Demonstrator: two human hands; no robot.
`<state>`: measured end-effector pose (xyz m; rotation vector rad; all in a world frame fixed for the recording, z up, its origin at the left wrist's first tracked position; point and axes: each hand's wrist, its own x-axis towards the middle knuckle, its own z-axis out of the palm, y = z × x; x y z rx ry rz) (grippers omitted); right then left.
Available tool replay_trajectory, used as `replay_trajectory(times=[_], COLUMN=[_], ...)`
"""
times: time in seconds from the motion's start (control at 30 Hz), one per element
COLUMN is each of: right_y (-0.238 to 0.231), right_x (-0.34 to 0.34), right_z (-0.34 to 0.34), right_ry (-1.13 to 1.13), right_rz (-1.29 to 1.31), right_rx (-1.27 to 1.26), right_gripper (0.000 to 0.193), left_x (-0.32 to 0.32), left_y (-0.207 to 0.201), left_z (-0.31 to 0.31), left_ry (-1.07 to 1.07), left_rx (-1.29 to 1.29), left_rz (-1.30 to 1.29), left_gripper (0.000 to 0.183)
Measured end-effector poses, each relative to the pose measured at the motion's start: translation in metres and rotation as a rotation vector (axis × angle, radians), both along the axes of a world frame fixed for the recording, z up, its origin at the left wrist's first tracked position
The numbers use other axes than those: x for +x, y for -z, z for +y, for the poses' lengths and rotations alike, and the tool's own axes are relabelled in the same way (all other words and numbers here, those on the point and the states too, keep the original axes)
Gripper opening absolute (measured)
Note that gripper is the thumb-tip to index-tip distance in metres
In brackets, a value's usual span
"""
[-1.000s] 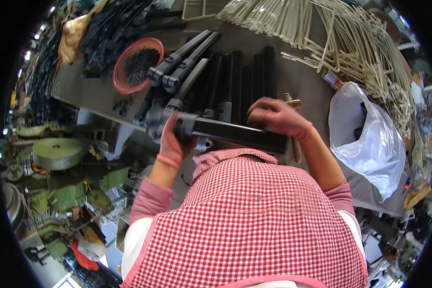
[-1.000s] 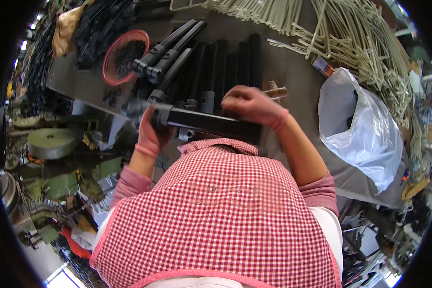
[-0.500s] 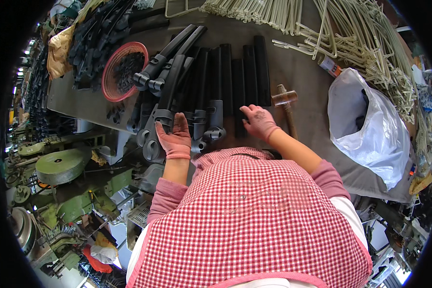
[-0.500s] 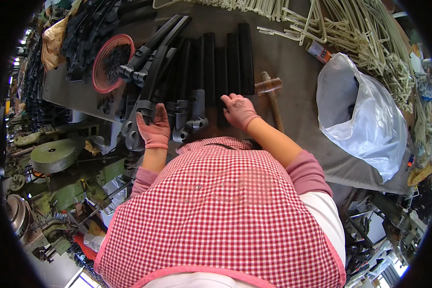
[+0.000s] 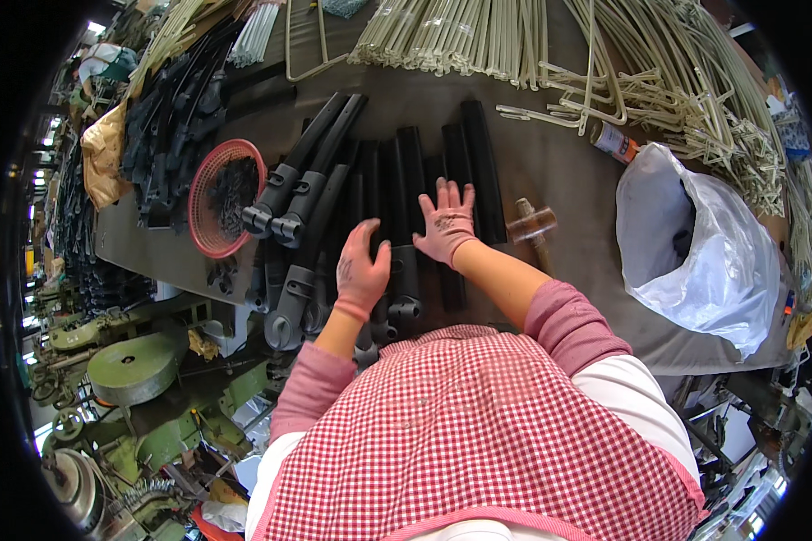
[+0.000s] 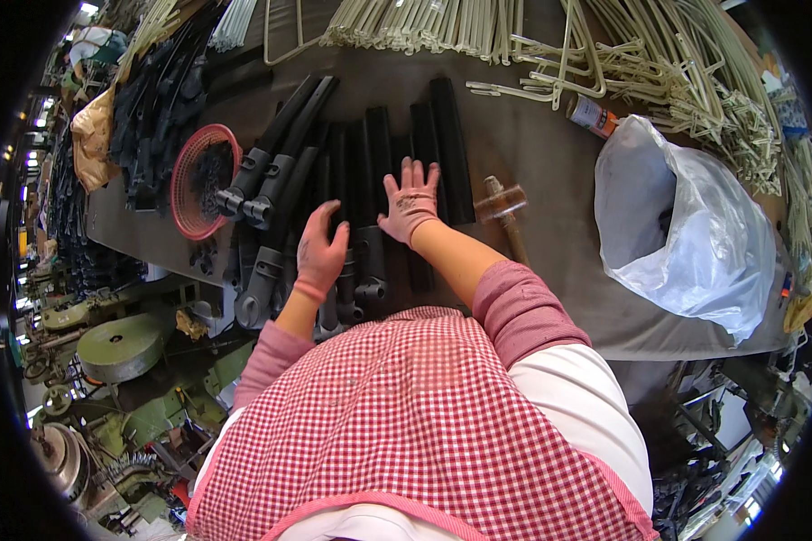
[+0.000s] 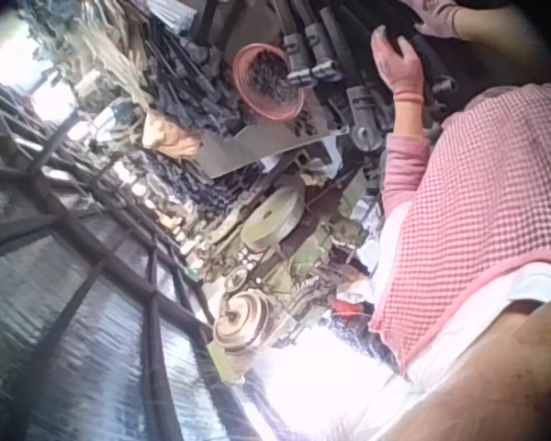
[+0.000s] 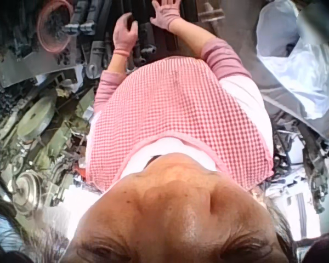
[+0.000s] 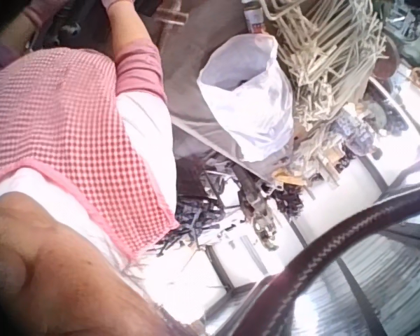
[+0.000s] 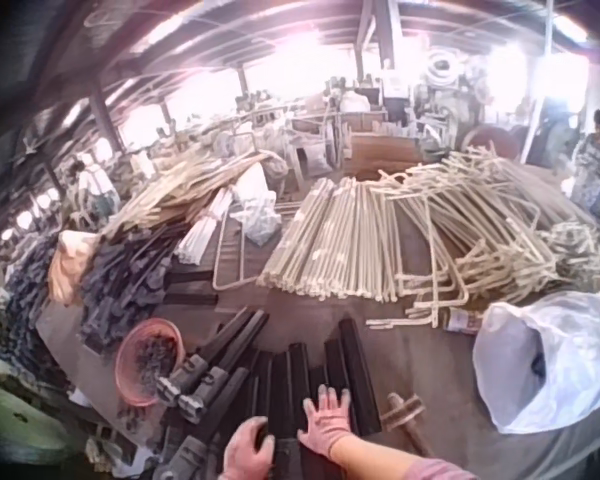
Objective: The person repeatedly picks up black plastic rods and gray plastic caps, aligns and inserts the caps into the rods, and places the assembled units on a table. The person also uses a green machine to press or secure the caps onto the rods. The process is repeated multiple times with similar parts.
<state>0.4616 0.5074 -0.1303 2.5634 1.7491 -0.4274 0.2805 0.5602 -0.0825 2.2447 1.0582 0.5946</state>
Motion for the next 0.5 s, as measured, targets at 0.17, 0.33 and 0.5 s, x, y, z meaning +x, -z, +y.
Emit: replay_trajectory(times=[0.17, 0.33, 0.5], right_y=[0.018, 0.025, 0.018], right_x=[-0.012, -0.004, -0.003], right_z=[0.024, 0.029, 0.037], right_ry=[0.166, 0.142, 0.131], right_rz=[0.158, 0.286, 0.267], right_rx=[0.118, 0.154, 0.027], right_gripper=[0.089, 0.079, 0.077], left_x=[0.057, 0.072, 0.066], left_y=[0.049, 0.062, 0.065], left_z=[0.055, 0.063, 0.067], left_ry=[0.164, 0.165, 0.107], left_rx=[0.367, 0.446, 0.427], left_rz=[0.354, 0.413, 0.495], left_gripper=[0.058, 0.040, 0.048])
